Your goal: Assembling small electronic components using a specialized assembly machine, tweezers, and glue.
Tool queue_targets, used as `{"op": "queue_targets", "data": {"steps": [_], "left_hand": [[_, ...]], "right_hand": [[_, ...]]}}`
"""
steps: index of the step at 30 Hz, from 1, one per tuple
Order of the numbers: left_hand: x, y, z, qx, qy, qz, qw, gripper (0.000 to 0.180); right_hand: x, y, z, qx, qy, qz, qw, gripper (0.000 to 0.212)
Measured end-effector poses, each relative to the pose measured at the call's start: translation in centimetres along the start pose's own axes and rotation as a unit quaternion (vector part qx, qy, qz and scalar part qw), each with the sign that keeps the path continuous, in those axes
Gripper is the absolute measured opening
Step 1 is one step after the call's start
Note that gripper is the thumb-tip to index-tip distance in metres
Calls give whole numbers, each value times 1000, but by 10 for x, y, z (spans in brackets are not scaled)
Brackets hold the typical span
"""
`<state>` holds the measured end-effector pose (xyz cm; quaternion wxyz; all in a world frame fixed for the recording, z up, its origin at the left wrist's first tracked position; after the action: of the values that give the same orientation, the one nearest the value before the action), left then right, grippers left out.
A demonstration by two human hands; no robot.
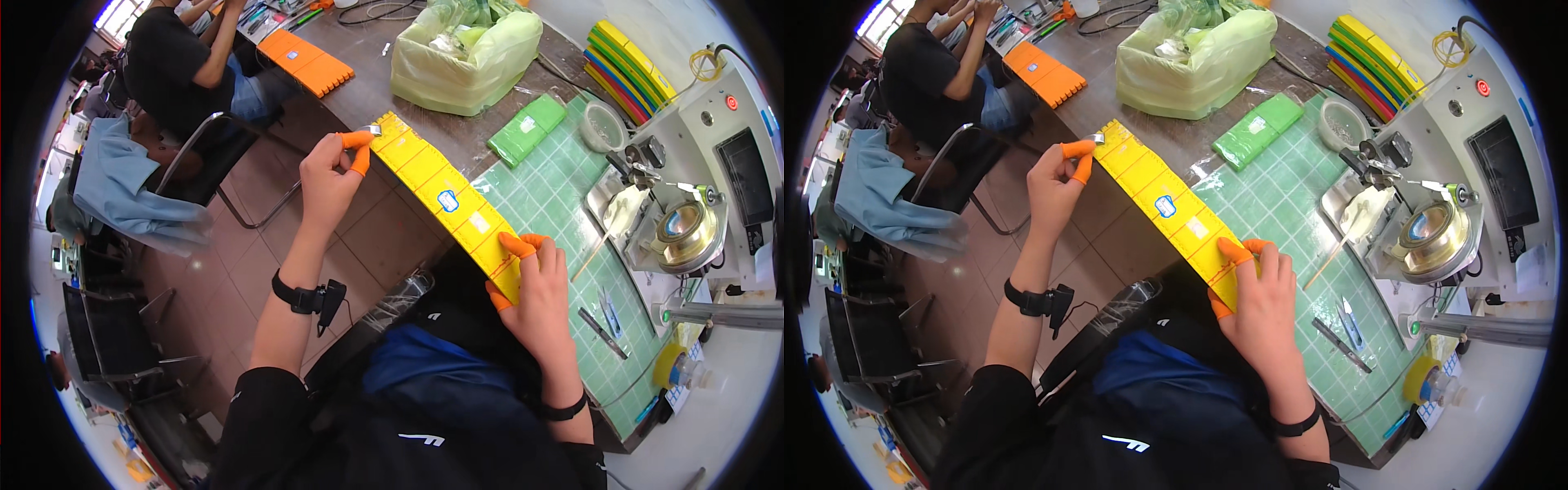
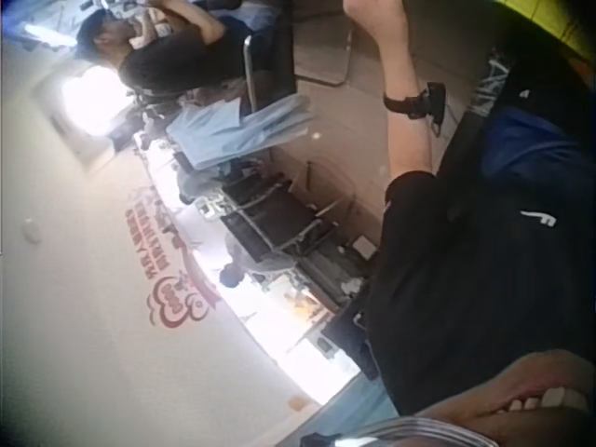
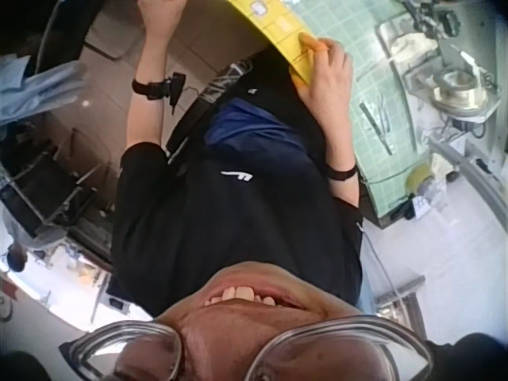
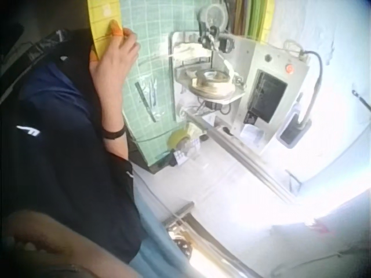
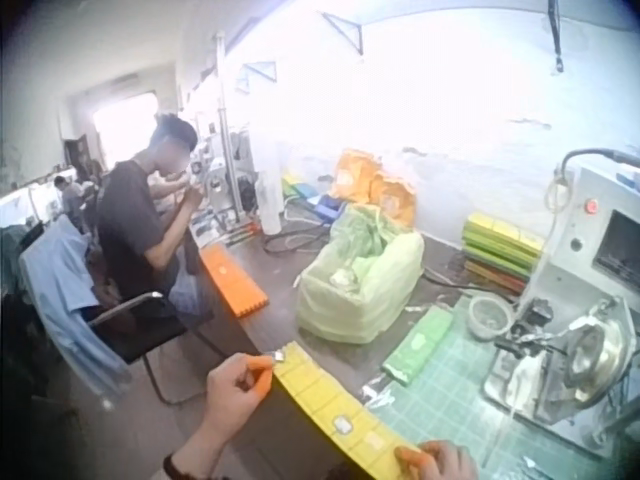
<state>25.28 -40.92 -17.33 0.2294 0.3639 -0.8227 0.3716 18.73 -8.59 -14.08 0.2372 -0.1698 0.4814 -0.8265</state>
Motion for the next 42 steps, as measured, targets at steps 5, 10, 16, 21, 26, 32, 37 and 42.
{"op": "queue_targets", "data": {"steps": [5,10,16,21,26,32,37,42], "left_hand": [[5,-2,-8,18,17,2,1000,17],[10,-1,-10,50,80,34,995,20],[2,-4,-3,100,187,28,977,20],[-10,-19,-3,93,126,-2,988,26],[-2,-9,-18,80,117,9,990,27],[-1,-1,-8,86,111,9,990,27],[-1,4,-7,89,113,0,990,28],[-11,8,0,94,143,-58,983,26]], "right_hand": [[1,0,2,1,-1,1,1000,67],[2,-2,3,4,0,-1,1000,66],[5,-1,4,4,-4,6,1000,66],[4,-1,3,-4,3,8,1000,66],[5,-2,6,-14,3,12,1000,66],[6,-1,7,-9,12,28,999,66],[7,1,6,-14,18,30,999,68],[9,1,8,-19,17,36,999,70]]}}
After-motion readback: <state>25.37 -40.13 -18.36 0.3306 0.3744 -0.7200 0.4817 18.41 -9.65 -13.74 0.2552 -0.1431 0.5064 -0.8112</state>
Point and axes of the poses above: each hand's wrist, its own x-axis towards the middle knuckle, its own y-axis out of the palm, z = x × y, the point moved 5 cm from there along x, towards the middle knuckle, and after that the axes turned 15 degrees about y, right-handed, at the moved point
